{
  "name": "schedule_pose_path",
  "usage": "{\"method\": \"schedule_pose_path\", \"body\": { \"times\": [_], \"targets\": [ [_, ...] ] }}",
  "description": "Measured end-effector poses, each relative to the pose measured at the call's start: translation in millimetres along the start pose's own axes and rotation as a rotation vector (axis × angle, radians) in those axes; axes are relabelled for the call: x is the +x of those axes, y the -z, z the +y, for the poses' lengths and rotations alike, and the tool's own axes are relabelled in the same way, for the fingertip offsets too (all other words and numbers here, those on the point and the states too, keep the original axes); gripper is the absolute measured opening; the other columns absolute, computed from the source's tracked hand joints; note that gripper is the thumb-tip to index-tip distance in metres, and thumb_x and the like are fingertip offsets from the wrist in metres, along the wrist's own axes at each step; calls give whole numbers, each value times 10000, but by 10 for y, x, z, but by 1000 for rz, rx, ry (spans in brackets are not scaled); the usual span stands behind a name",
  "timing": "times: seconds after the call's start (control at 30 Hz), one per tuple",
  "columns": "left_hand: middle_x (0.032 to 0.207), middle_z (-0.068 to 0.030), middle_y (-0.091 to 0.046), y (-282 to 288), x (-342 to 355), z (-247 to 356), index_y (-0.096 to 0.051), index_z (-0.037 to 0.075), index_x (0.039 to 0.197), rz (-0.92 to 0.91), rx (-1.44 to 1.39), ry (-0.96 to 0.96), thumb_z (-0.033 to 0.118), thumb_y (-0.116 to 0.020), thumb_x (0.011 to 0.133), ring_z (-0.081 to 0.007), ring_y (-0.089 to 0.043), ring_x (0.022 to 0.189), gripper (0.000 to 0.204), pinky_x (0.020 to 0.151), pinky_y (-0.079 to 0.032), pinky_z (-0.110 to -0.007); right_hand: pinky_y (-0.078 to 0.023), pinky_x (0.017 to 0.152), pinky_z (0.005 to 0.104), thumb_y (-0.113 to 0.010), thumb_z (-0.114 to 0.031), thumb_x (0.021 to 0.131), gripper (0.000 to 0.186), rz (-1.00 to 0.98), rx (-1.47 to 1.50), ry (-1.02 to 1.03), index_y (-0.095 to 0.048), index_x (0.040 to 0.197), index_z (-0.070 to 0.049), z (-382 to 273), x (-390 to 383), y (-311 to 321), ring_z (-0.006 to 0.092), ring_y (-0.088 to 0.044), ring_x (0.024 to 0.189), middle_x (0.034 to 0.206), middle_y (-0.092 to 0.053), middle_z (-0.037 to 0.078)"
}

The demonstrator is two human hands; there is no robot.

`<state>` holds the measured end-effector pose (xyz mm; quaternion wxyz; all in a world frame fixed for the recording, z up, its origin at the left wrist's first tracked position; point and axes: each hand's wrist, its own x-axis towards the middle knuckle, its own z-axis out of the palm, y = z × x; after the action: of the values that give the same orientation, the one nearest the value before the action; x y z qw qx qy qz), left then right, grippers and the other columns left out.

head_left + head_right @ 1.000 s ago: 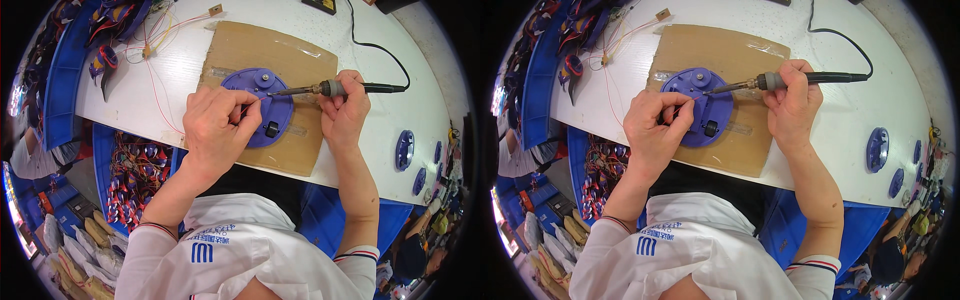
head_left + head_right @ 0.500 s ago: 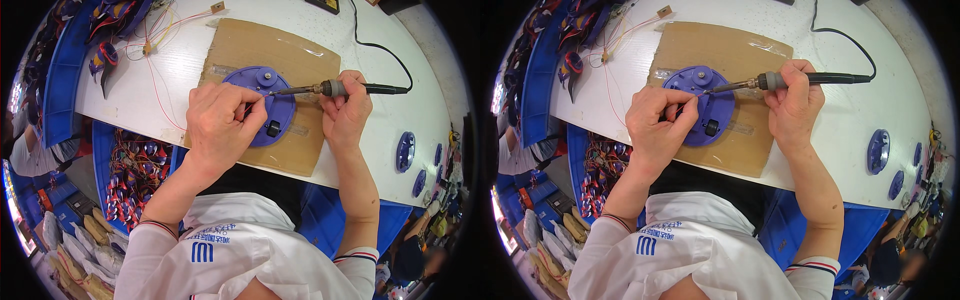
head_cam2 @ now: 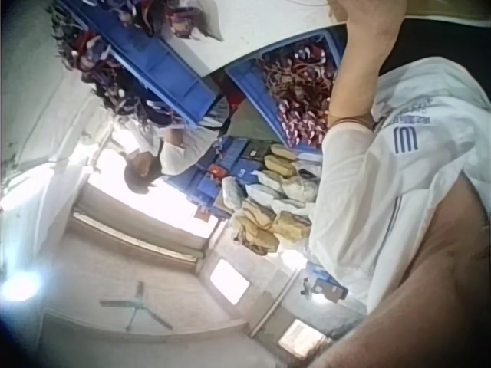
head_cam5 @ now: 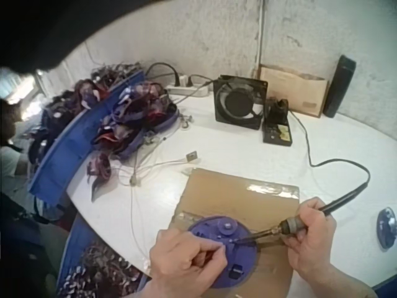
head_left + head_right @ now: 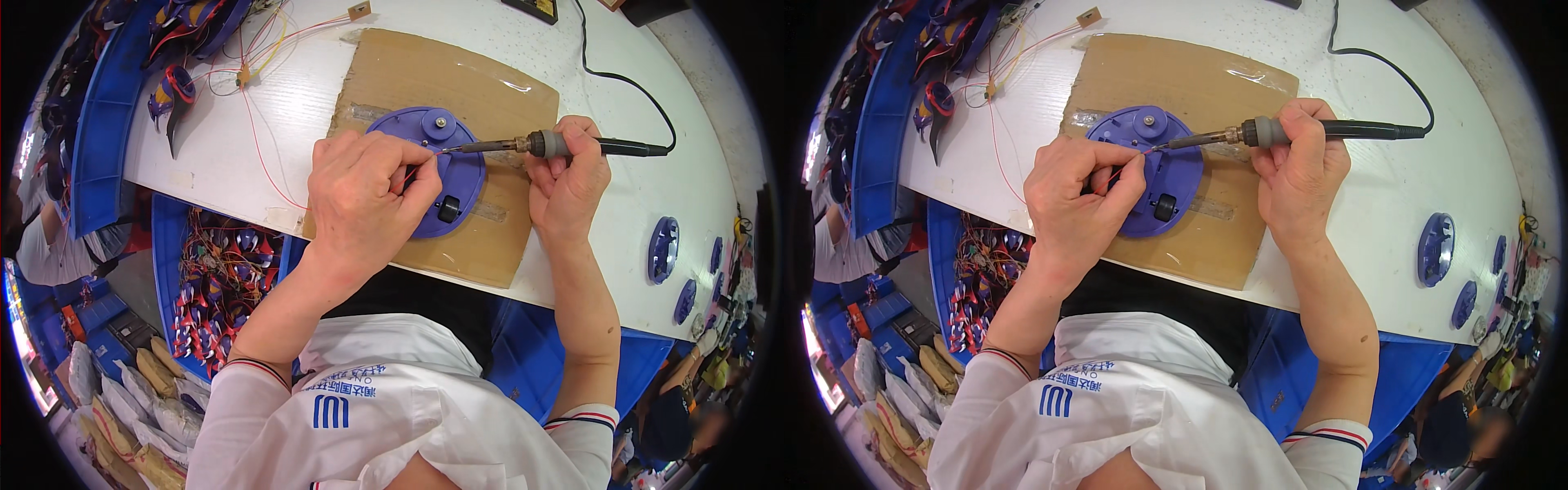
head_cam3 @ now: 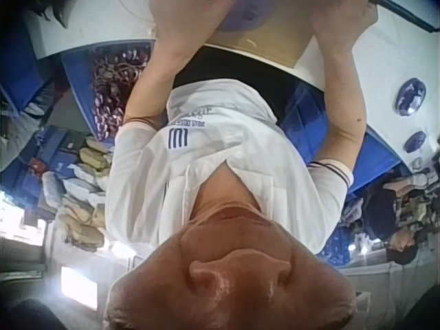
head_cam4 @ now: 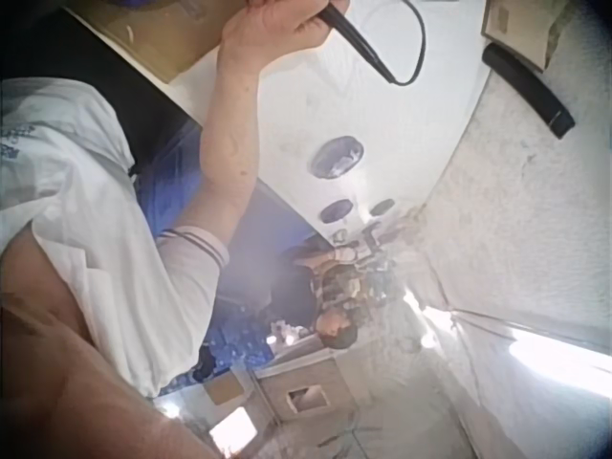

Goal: Soldering wires onto blue plastic electronic components at a workbench.

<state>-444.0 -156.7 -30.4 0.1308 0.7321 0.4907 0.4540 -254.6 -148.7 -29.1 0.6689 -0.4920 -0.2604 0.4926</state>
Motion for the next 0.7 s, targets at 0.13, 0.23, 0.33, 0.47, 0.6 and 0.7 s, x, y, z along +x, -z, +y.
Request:
{"method": "schedule_pose_path", "body": {
  "times": [0.13,0.23,0.33,0.47,0.6,0.7],
  "targets": [
    [520,70,-403,23,11,9,-632,101,670,-11,17,0,-31,-695,644,-96,-371,540,149,612,-341,-219,-219,392,167,-480,-196,903,142,2,46,-16,-512,828,-80,12,23,38,35,-201,414,543,-336,-31],
    [518,70,-401,17,12,8,-630,102,669,-11,17,-1,-31,-695,643,-96,-370,539,150,613,-339,-218,-219,393,167,-481,-202,903,146,5,48,-20,-511,825,-82,8,20,34,35,-202,413,542,-332,-34],
    [529,72,-382,-1,10,7,-571,134,651,2,1,-2,-28,-687,631,-102,-355,535,200,623,-304,-233,-219,395,167,-483,-207,903,151,10,7,-19,-509,819,-84,-7,7,17,35,-204,411,539,-325,-39],
    [529,72,-386,8,15,16,-574,136,652,-9,9,3,-25,-690,630,-102,-358,537,199,625,-304,-232,-220,398,168,-482,-205,903,151,-2,-13,-6,-507,815,-85,-18,4,12,35,-205,409,537,-321,-40],
    [529,71,-390,3,11,14,-576,136,653,-8,5,6,-22,-692,630,-102,-363,539,198,626,-304,-233,-223,400,170,-483,-207,902,154,-9,-13,-8,-507,813,-84,-17,19,37,35,-205,407,535,-319,-41],
    [529,70,-393,-3,10,12,-578,136,654,-4,-3,8,-21,-693,630,-102,-367,541,196,627,-305,-233,-225,402,172,-483,-209,902,156,-10,-6,-14,-507,812,-84,-18,24,46,36,-205,407,534,-317,-42]
  ]
}}
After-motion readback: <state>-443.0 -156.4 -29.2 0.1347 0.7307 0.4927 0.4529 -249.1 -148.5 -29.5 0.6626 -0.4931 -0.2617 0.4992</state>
